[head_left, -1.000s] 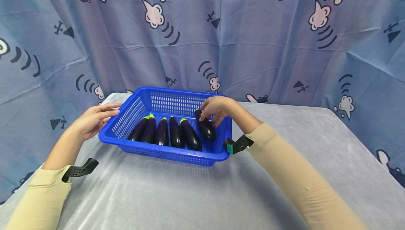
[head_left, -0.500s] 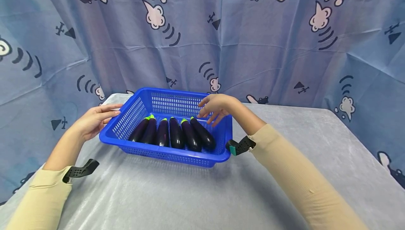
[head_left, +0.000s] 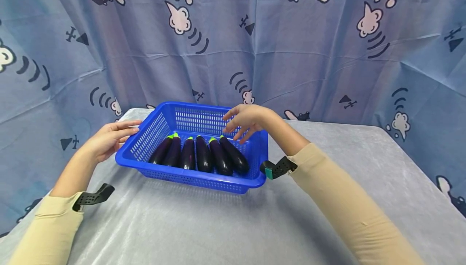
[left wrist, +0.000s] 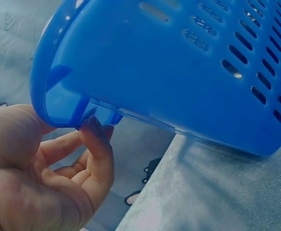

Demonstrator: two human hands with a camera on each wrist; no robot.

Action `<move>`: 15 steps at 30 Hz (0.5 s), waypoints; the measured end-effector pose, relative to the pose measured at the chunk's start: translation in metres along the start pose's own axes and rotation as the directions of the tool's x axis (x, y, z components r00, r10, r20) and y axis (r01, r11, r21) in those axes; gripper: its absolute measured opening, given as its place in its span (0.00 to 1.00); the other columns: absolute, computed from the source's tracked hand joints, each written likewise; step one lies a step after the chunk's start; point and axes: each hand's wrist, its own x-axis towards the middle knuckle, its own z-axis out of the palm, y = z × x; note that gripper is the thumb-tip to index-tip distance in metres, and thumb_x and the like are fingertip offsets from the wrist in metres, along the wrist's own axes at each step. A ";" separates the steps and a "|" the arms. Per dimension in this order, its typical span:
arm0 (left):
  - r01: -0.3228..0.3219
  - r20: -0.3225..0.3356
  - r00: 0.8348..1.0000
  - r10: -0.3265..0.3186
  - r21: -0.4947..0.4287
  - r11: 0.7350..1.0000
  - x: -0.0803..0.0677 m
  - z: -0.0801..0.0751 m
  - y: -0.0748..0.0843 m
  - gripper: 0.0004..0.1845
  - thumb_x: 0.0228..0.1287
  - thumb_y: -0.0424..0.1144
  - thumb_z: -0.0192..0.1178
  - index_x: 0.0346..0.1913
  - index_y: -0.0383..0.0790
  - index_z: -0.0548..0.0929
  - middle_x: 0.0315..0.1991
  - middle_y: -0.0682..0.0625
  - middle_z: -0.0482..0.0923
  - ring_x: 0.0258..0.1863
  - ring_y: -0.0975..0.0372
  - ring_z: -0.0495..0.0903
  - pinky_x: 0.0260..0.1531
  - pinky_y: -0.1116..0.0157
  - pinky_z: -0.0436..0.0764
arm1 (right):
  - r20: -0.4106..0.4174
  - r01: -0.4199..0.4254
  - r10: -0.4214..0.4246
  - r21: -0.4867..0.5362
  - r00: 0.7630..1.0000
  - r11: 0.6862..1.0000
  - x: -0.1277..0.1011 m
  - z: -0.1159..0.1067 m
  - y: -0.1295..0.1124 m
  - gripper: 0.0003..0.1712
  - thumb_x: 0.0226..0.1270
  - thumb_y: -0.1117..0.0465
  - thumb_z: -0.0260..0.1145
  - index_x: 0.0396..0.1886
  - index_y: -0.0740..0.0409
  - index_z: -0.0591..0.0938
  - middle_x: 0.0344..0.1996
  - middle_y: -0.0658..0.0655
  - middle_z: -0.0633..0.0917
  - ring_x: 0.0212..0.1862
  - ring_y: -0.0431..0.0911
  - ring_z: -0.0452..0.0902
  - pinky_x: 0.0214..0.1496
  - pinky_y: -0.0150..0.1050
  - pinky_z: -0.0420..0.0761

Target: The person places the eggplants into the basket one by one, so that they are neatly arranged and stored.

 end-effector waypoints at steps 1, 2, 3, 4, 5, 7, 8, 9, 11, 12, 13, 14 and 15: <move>-0.001 0.001 1.000 0.001 0.008 1.000 0.000 0.000 0.000 0.12 0.82 0.40 0.57 0.49 0.65 0.85 0.44 0.67 0.87 0.44 0.71 0.86 0.43 0.68 0.89 | 0.004 0.002 -0.002 0.003 1.000 1.000 -0.001 0.000 -0.001 0.34 0.79 0.63 0.65 0.80 0.59 0.66 0.69 0.69 0.78 0.55 0.60 0.85 0.62 0.58 0.85; -0.004 0.000 1.000 0.004 0.018 1.000 0.000 0.000 0.001 0.12 0.83 0.40 0.57 0.50 0.65 0.85 0.44 0.67 0.86 0.44 0.71 0.86 0.43 0.69 0.89 | 0.006 0.006 -0.006 0.001 1.000 1.000 -0.002 -0.001 -0.002 0.34 0.80 0.63 0.65 0.80 0.59 0.66 0.69 0.68 0.78 0.54 0.60 0.85 0.61 0.58 0.85; -0.006 0.001 1.000 0.006 0.024 1.000 0.000 -0.001 0.001 0.11 0.83 0.40 0.56 0.51 0.65 0.85 0.44 0.67 0.86 0.44 0.70 0.87 0.43 0.69 0.89 | 0.007 0.011 -0.011 0.001 1.000 1.000 -0.004 -0.002 -0.003 0.34 0.80 0.63 0.65 0.80 0.59 0.67 0.68 0.68 0.78 0.54 0.59 0.86 0.61 0.58 0.85; -0.008 0.002 1.000 0.008 0.031 1.000 0.000 -0.001 0.001 0.11 0.83 0.40 0.56 0.52 0.64 0.84 0.44 0.68 0.86 0.44 0.70 0.87 0.44 0.69 0.89 | 0.008 0.017 -0.017 0.000 1.000 1.000 -0.005 -0.003 -0.003 0.33 0.80 0.63 0.65 0.80 0.59 0.67 0.68 0.67 0.79 0.53 0.59 0.86 0.61 0.57 0.86; -0.008 0.002 1.000 0.008 0.037 0.999 0.000 -0.001 0.002 0.11 0.83 0.40 0.56 0.53 0.63 0.84 0.44 0.68 0.86 0.44 0.70 0.87 0.44 0.69 0.88 | 0.009 0.023 -0.023 0.000 1.000 1.000 -0.006 -0.003 -0.004 0.33 0.80 0.63 0.65 0.80 0.59 0.67 0.68 0.67 0.79 0.52 0.58 0.86 0.61 0.57 0.86; -0.011 0.004 1.000 0.011 0.051 0.999 0.000 -0.002 0.002 0.11 0.83 0.40 0.56 0.54 0.61 0.84 0.44 0.68 0.86 0.43 0.70 0.87 0.44 0.69 0.88 | 0.006 0.037 -0.037 -0.004 0.999 0.999 -0.009 -0.005 -0.004 0.33 0.79 0.62 0.66 0.79 0.58 0.68 0.67 0.66 0.80 0.51 0.57 0.87 0.61 0.57 0.86; -0.014 0.005 1.000 0.013 0.058 0.998 0.000 -0.002 0.003 0.10 0.83 0.39 0.55 0.54 0.60 0.83 0.44 0.68 0.86 0.43 0.70 0.87 0.44 0.69 0.88 | 0.003 0.046 -0.046 -0.010 0.999 0.999 -0.011 -0.006 -0.004 0.33 0.79 0.62 0.66 0.79 0.58 0.68 0.66 0.66 0.81 0.50 0.56 0.87 0.60 0.56 0.87; -0.015 0.005 1.000 0.015 0.061 0.998 0.000 -0.003 0.003 0.11 0.83 0.39 0.55 0.54 0.60 0.83 0.44 0.68 0.86 0.43 0.70 0.87 0.44 0.70 0.88 | 0.000 0.056 -0.056 -0.015 0.998 0.998 -0.012 -0.007 -0.003 0.33 0.79 0.61 0.66 0.79 0.58 0.68 0.65 0.66 0.81 0.50 0.56 0.87 0.59 0.56 0.87; -0.020 0.009 1.000 0.020 0.069 0.997 -0.001 -0.004 0.003 0.11 0.83 0.39 0.55 0.54 0.60 0.84 0.44 0.68 0.86 0.42 0.70 0.87 0.44 0.70 0.88 | -0.004 0.076 -0.076 -0.024 0.997 0.997 -0.017 -0.010 -0.001 0.33 0.79 0.61 0.67 0.79 0.57 0.68 0.65 0.66 0.81 0.50 0.56 0.88 0.59 0.55 0.87; -0.024 0.011 1.000 0.023 0.077 0.997 -0.001 -0.004 0.002 0.11 0.83 0.39 0.55 0.55 0.59 0.83 0.44 0.68 0.86 0.42 0.70 0.87 0.44 0.70 0.88 | -0.008 0.086 -0.087 -0.030 0.996 0.996 -0.020 -0.011 0.000 0.33 0.78 0.61 0.67 0.79 0.57 0.69 0.65 0.65 0.81 0.50 0.56 0.88 0.58 0.55 0.88; -0.026 0.012 1.000 0.025 0.084 0.996 -0.002 -0.005 0.002 0.11 0.83 0.39 0.55 0.56 0.59 0.83 0.44 0.68 0.86 0.42 0.70 0.87 0.43 0.70 0.88 | -0.011 0.097 -0.097 -0.037 0.995 0.995 -0.023 -0.011 0.001 0.33 0.78 0.60 0.67 0.79 0.56 0.69 0.65 0.65 0.81 0.51 0.56 0.88 0.57 0.54 0.88; -0.029 0.012 1.000 0.028 0.093 0.995 -0.003 -0.006 0.002 0.11 0.84 0.39 0.54 0.57 0.58 0.83 0.44 0.69 0.86 0.42 0.70 0.87 0.44 0.71 0.88 | -0.011 0.108 -0.109 -0.044 0.994 0.993 -0.026 -0.013 0.003 0.33 0.79 0.60 0.67 0.79 0.56 0.69 0.66 0.65 0.81 0.52 0.56 0.88 0.57 0.54 0.88; -0.031 0.011 0.999 0.030 0.106 0.994 -0.004 -0.007 0.002 0.12 0.84 0.39 0.54 0.59 0.57 0.82 0.44 0.69 0.85 0.42 0.71 0.87 0.44 0.71 0.88 | -0.014 0.116 -0.117 -0.046 0.993 0.992 -0.029 -0.014 0.004 0.33 0.79 0.60 0.66 0.79 0.56 0.69 0.66 0.66 0.81 0.53 0.57 0.88 0.57 0.53 0.88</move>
